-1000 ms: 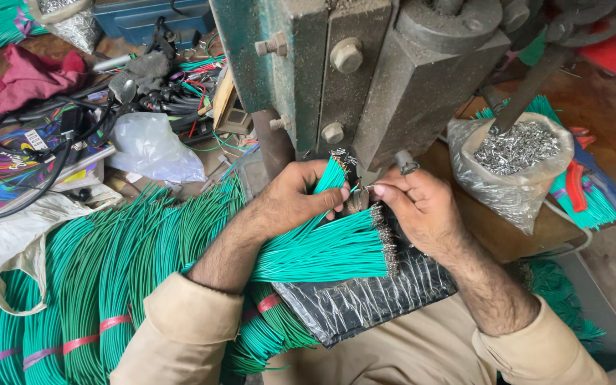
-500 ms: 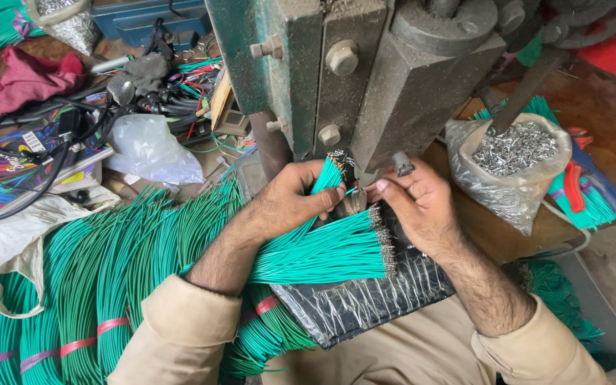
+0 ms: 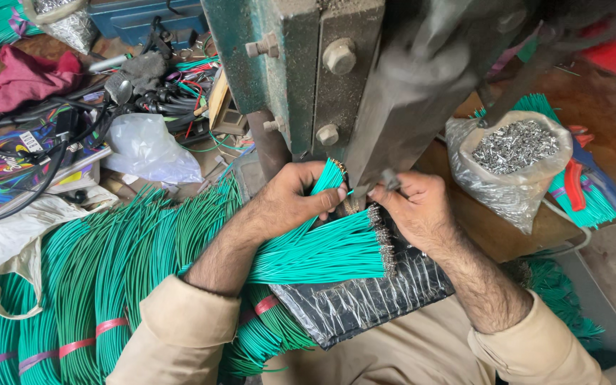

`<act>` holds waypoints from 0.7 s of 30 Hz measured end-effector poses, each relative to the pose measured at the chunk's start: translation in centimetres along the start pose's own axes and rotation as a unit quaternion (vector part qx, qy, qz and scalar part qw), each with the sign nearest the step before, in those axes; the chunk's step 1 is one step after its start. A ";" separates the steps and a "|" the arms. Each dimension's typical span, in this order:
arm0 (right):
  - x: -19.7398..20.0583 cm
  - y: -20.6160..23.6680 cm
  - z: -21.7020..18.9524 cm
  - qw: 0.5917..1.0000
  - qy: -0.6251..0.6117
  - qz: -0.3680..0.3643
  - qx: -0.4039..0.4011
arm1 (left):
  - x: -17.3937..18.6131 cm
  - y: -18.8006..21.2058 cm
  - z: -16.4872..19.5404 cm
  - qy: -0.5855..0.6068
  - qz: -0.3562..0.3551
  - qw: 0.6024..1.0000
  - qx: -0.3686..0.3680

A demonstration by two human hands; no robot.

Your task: The person attaches metal terminals to the ends of green insulated wires using a bench-mounted crimping press. They hold a bundle of wires, insert one stripped wire end with a terminal into the press die, operate the press to crimp the terminal, and set the finished wire onto a growing pile, repeating this cycle continuously.

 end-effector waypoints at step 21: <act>5.9 6.0 -5.1 0.937 0.322 -0.065 0.118 | -0.2 0.1 -0.5 0.034 -0.015 0.999 -0.033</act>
Point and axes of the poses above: each hand's wrist, its own y-axis away from the middle knuckle, its own x-axis out of the back of the hand, z = x × y, the point moved 6 cm from there along -y, towards the middle knuckle, and after that the axes turned 9 degrees about -y, right-handed, at the moved point
